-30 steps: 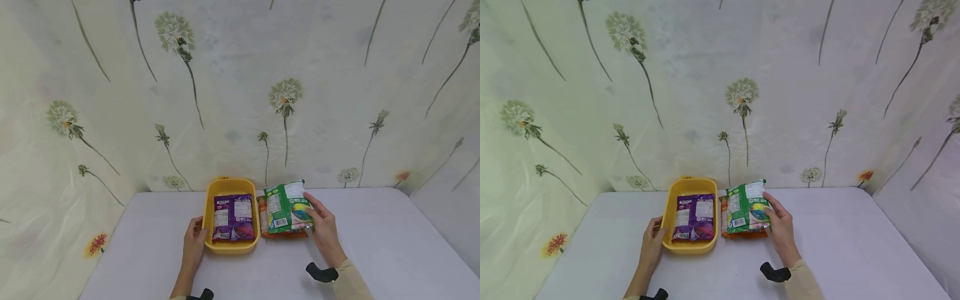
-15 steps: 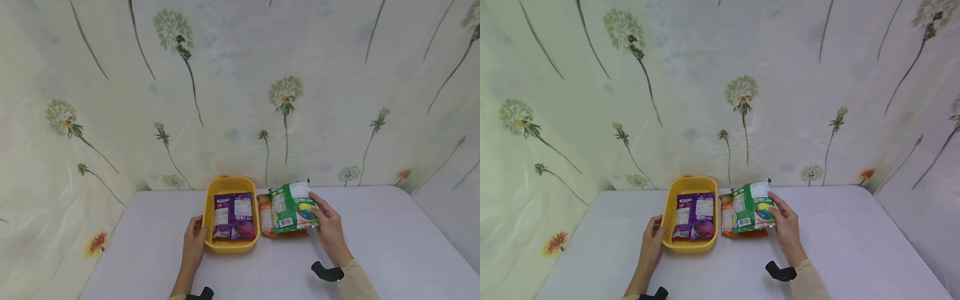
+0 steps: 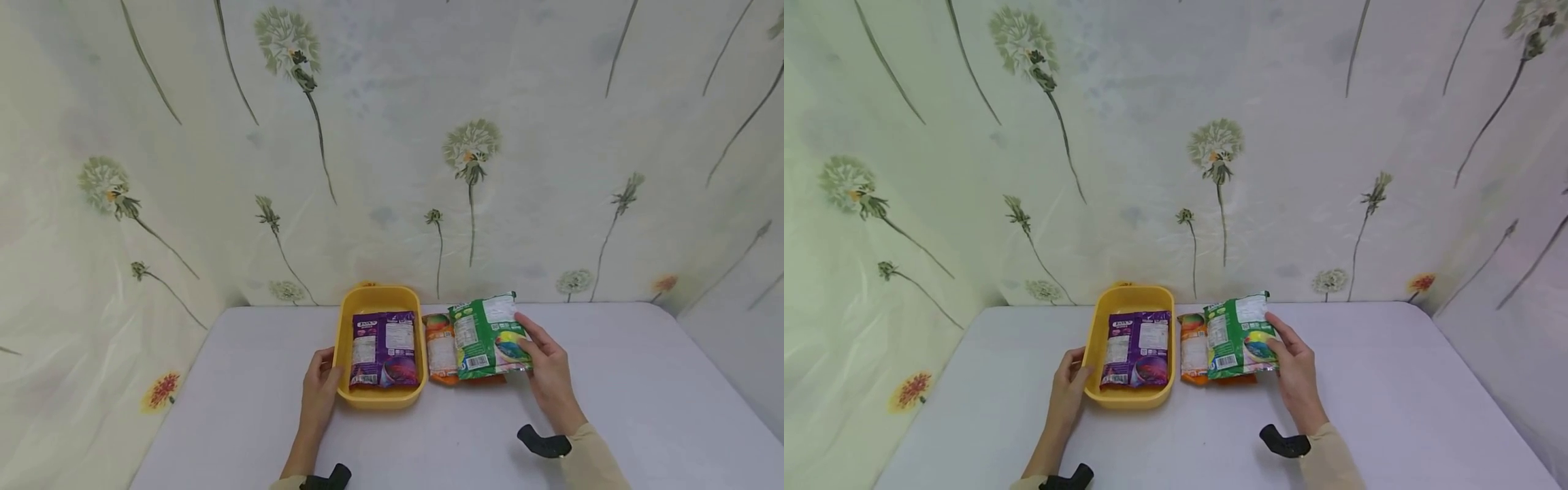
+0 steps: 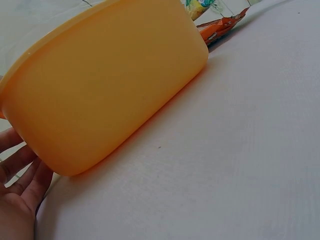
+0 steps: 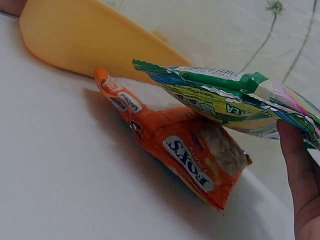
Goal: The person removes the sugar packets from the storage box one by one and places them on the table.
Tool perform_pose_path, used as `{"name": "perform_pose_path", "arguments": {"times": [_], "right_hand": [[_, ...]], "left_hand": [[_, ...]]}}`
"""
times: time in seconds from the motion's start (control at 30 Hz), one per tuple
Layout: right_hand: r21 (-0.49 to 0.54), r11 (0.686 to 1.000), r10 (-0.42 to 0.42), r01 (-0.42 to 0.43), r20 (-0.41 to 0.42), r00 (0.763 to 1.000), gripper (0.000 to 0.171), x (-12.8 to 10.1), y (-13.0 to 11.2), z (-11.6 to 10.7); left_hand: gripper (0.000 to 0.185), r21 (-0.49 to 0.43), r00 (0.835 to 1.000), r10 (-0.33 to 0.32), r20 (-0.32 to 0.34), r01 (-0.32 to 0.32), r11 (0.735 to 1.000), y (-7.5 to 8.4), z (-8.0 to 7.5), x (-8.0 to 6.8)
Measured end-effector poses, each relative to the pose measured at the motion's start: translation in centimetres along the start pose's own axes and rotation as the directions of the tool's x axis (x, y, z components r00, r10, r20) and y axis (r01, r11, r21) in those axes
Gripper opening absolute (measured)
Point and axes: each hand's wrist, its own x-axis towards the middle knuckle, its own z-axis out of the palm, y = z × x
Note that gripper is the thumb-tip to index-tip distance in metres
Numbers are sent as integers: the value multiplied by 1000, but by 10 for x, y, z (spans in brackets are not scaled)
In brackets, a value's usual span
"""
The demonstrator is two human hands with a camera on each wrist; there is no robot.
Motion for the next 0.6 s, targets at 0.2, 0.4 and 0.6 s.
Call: {"name": "perform_pose_path", "arguments": {"times": [0.2,0.4,0.6], "right_hand": [[4,1000,3,-3,-8,1000,50,2,3,-8],[3,1000,18,-18,-22,1000,51,3,2,-12],[-4,999,46,-46,-45,998,50,3,4,-19]], "left_hand": [[33,-4,1000,3,-2,-3,1000,2,0,0],[33,1,1000,7,-8,-7,1000,0,0,2],[32,-8,1000,1,-3,-1,1000,-3,0,2]]}}
